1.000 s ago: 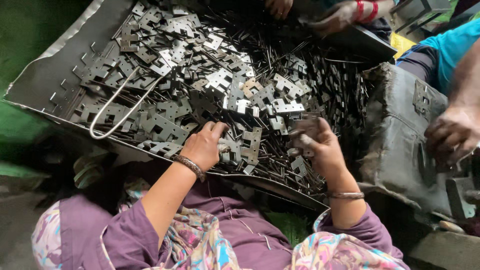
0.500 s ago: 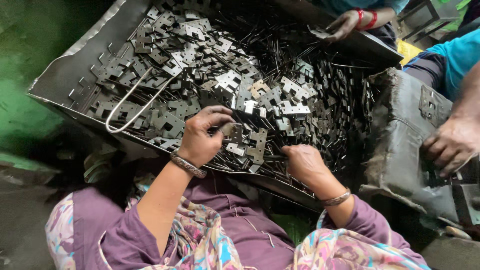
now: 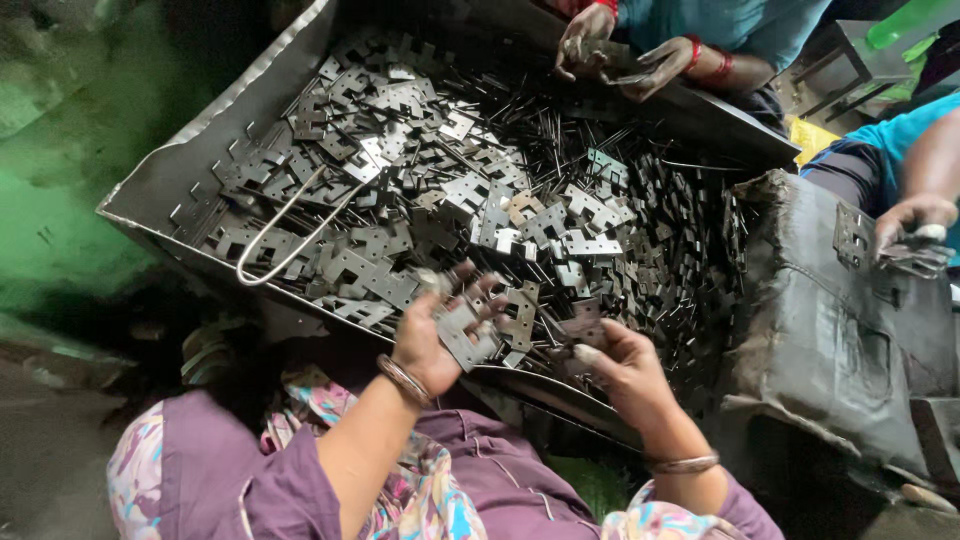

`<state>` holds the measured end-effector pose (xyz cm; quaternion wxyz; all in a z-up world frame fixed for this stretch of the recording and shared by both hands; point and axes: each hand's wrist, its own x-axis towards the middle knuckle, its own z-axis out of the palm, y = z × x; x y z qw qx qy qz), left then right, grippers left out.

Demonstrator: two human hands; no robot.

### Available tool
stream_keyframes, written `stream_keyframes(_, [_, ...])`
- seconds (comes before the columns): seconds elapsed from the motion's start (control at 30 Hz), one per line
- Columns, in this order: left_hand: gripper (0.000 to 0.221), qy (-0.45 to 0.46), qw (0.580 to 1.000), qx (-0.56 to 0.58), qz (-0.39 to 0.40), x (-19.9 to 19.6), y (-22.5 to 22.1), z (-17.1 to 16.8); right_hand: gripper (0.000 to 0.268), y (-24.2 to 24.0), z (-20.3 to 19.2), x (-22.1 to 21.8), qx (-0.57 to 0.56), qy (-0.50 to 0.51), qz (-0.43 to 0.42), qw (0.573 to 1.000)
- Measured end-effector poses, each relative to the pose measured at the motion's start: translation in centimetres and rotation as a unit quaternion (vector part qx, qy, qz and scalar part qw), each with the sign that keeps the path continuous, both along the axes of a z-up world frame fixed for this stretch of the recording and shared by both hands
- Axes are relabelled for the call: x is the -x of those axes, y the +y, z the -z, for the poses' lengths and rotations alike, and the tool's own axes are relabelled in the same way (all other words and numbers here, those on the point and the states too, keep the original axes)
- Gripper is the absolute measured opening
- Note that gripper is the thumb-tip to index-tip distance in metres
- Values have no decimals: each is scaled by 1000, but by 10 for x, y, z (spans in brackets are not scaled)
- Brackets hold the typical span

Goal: The person sorts through a large bin of metal components by hand, picking up individual metal plates and pins and moving them within the container while working alongside other people.

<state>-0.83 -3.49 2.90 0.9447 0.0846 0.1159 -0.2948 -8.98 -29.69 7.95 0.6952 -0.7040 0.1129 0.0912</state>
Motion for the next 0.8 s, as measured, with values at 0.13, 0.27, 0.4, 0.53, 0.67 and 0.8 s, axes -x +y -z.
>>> stream_keyframes(0.13, [25,13,1000,-11,22,17,-30,19,21,57,25,5,221,-168,-36,960])
stream_keyframes(0.27, [24,40,998,-21,-39,17,-35,45,22,66,24,2,364,-147,-49,918])
stream_keyframes(0.4, [30,46,997,1,-67,26,-47,63,34,71,32,-1,445,-348,-56,823])
stream_keyframes(0.53, [35,-12,991,-109,-70,28,-47,55,29,66,33,-3,418,-293,-45,859])
stream_keyframes(0.67, [33,34,997,-57,-50,27,-39,54,27,34,11,-13,255,-59,-10,965])
stream_keyframes(0.8, [37,6,999,-35,-12,17,-42,66,31,36,2,-13,282,-210,-23,936])
